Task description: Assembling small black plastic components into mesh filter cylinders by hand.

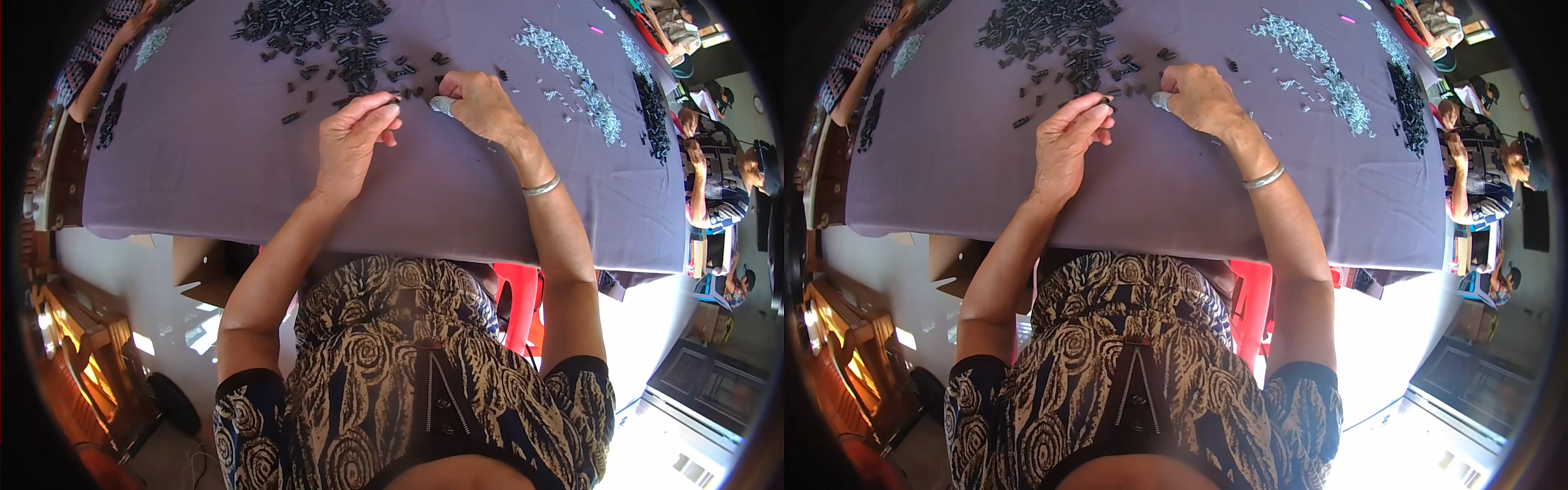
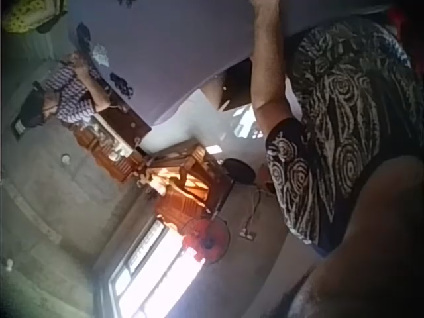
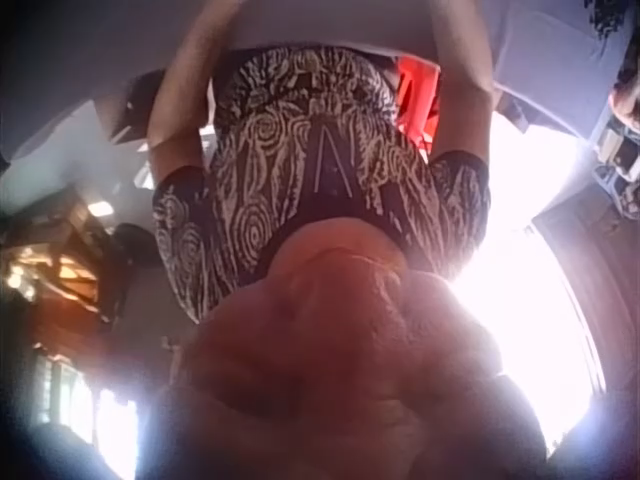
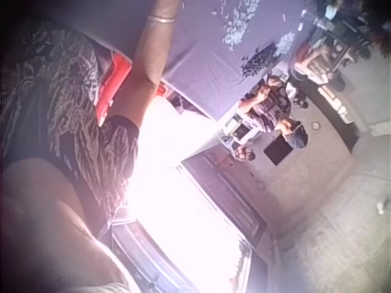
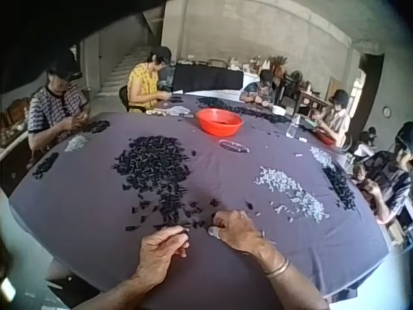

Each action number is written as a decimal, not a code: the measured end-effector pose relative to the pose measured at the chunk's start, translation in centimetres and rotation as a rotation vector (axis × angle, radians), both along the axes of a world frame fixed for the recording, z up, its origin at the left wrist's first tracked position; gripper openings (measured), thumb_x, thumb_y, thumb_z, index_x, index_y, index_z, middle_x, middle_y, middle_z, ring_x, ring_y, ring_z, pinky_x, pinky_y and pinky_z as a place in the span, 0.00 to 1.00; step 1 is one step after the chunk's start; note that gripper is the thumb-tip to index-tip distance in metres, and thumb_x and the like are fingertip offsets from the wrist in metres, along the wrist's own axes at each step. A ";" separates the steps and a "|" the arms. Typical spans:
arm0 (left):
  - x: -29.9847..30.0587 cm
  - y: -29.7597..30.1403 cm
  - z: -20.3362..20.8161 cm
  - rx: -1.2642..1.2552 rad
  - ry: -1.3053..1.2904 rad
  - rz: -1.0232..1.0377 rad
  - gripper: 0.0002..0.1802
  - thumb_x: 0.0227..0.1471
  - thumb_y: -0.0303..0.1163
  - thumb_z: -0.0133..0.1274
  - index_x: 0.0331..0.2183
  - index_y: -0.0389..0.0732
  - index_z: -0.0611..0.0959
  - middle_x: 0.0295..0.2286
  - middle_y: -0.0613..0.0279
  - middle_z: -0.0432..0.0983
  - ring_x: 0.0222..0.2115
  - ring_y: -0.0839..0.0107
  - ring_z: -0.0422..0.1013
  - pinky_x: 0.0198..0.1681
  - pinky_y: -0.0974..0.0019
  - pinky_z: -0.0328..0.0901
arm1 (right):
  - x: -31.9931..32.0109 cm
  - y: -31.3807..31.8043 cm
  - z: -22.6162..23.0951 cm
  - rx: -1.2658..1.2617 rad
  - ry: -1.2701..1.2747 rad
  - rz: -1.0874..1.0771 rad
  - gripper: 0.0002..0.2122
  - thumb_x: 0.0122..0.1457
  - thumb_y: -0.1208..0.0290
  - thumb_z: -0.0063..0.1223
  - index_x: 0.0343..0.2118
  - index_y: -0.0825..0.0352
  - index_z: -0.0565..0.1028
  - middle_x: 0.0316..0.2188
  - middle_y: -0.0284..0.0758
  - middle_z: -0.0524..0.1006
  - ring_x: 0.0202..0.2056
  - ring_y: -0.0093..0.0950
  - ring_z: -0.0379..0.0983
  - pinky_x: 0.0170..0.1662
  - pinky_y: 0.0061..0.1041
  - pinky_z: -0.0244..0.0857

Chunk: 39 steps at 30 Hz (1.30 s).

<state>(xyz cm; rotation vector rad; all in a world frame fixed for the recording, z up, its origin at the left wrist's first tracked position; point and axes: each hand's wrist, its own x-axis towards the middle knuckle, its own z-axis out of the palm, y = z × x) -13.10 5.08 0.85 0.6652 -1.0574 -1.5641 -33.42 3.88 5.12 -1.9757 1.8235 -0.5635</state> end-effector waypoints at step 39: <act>-0.6 1.1 0.6 0.023 -0.066 -0.241 0.14 0.55 0.30 0.48 0.41 0.31 0.76 0.29 0.59 0.74 0.27 0.73 0.69 0.31 0.69 0.67 | 1.0 1.9 0.7 0.175 -0.953 0.265 0.05 0.54 0.78 0.49 0.34 0.69 0.74 0.22 0.29 0.73 0.19 0.15 0.66 0.20 0.13 0.61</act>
